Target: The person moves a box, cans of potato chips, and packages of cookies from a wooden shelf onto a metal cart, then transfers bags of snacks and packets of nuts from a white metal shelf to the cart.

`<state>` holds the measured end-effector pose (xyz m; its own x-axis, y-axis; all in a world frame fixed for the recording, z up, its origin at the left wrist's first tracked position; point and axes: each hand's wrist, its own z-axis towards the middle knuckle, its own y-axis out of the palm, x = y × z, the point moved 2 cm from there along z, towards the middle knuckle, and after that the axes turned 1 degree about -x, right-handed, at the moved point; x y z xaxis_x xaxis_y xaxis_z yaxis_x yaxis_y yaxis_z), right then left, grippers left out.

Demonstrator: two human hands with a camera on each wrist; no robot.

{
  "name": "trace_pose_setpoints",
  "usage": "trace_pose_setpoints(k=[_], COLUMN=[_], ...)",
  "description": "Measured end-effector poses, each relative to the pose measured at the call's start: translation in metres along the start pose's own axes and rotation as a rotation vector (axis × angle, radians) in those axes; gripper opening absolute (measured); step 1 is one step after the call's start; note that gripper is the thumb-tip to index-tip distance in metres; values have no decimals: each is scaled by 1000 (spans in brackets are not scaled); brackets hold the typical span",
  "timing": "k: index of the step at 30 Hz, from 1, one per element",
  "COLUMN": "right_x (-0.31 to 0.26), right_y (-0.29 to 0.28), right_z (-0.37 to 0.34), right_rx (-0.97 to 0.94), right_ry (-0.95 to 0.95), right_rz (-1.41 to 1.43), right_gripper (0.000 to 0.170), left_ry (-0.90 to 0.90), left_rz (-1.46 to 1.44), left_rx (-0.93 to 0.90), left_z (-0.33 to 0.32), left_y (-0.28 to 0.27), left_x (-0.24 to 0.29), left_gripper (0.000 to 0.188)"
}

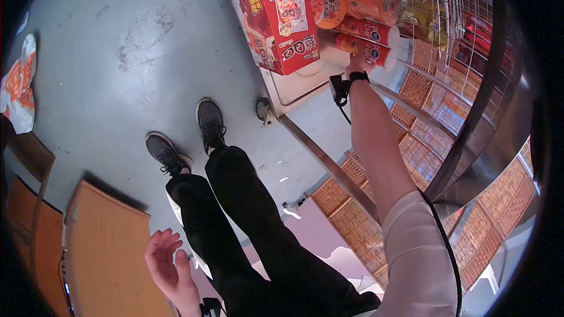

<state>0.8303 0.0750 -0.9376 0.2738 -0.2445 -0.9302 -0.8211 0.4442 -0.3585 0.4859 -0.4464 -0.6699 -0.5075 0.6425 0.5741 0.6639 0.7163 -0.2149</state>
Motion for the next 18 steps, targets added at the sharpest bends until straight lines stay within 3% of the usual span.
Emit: trace_pose_setpoints(k=[3,7,9,13,18], right_x=[8,20,18,11,13], right_y=[5,-4,-6,-5,8], right_z=[1,23,22,14,-11], right_rx=[40,5,-9,-101,52], right_ry=[-90,-144,-45,-30,236], right_rz=[127,-1,118,10,-237], right_gripper=[64,65,68,60,50], left_ry=[-5,18,19,-24,-11], left_rz=[2,5,11,-19,-35], left_rx=[-11,-50,-46,17,1], left_z=[0,-1,0,1,-6], left_y=[1,2,-1,-1,-3], left_x=[-3,-9,-14,-21,-15], left_gripper=[40,38,38,38,37])
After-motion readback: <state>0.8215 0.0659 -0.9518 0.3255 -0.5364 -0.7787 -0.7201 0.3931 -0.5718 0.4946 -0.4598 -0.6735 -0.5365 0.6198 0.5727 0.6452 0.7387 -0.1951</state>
